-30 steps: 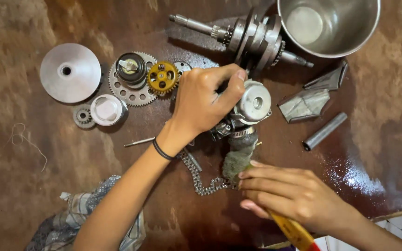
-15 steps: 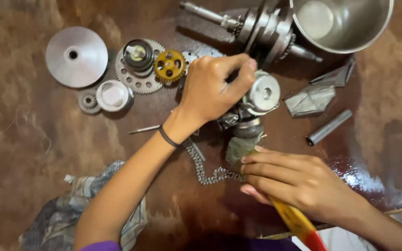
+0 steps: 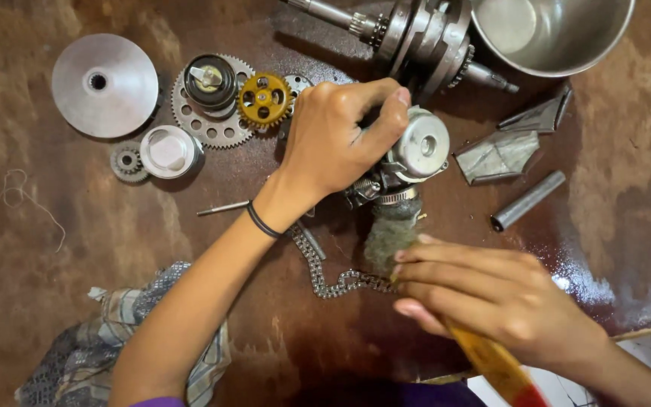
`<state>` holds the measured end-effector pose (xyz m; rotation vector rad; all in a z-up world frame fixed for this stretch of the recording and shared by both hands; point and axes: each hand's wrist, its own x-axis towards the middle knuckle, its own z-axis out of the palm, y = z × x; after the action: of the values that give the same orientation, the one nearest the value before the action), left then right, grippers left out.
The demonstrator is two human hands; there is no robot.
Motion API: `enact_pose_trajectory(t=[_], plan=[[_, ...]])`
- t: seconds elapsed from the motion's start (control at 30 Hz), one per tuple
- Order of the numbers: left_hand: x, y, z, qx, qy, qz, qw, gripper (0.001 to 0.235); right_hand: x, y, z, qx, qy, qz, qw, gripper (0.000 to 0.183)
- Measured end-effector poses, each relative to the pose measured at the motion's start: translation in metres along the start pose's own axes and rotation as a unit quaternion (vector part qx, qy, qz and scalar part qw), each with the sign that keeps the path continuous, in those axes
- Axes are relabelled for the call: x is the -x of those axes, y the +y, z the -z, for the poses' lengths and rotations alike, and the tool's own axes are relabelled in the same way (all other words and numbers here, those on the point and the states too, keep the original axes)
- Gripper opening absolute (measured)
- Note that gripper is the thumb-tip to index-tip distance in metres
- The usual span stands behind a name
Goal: Cleaning a motorcycle carburetor using a brush and cleaning solvent on a workbench.
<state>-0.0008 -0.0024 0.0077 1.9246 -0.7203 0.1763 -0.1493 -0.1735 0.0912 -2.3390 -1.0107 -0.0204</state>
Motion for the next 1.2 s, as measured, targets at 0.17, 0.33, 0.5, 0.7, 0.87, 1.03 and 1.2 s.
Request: enact_pose_trajectory(t=[0.17, 0.33, 0.5, 0.7, 0.87, 1.03, 1.2], plan=[[0.004, -0.003, 0.000, 0.026, 0.026, -0.055, 0.998, 0.037, -0.001, 0.000, -0.013, 0.000, 0.002, -0.025, 1.000, 0.015], [0.005, -0.003, 0.000, 0.028, 0.028, -0.049, 0.998, 0.036, 0.003, 0.000, -0.015, 0.015, 0.034, -0.016, 0.999, 0.013], [0.004, -0.001, 0.002, 0.036, 0.023, -0.049, 0.998, 0.036, -0.002, -0.007, -0.015, 0.000, -0.005, -0.045, 0.999, 0.017], [0.003, -0.001, 0.002, 0.032, 0.031, -0.060, 0.997, 0.036, 0.001, -0.011, -0.010, 0.058, 0.021, -0.040, 0.997, 0.018], [0.000, -0.002, 0.000, 0.031, 0.025, -0.048, 0.998, 0.036, 0.010, -0.010, -0.013, 0.043, 0.011, -0.063, 0.997, 0.018], [0.005, -0.004, 0.000, 0.026, 0.041, -0.064, 0.997, 0.037, 0.018, -0.008, -0.025, 0.030, 0.042, -0.083, 0.995, 0.015], [0.004, -0.008, -0.003, 0.038, 0.032, -0.059, 0.997, 0.037, 0.039, 0.004, -0.038, 0.044, 0.052, -0.032, 0.997, 0.014]])
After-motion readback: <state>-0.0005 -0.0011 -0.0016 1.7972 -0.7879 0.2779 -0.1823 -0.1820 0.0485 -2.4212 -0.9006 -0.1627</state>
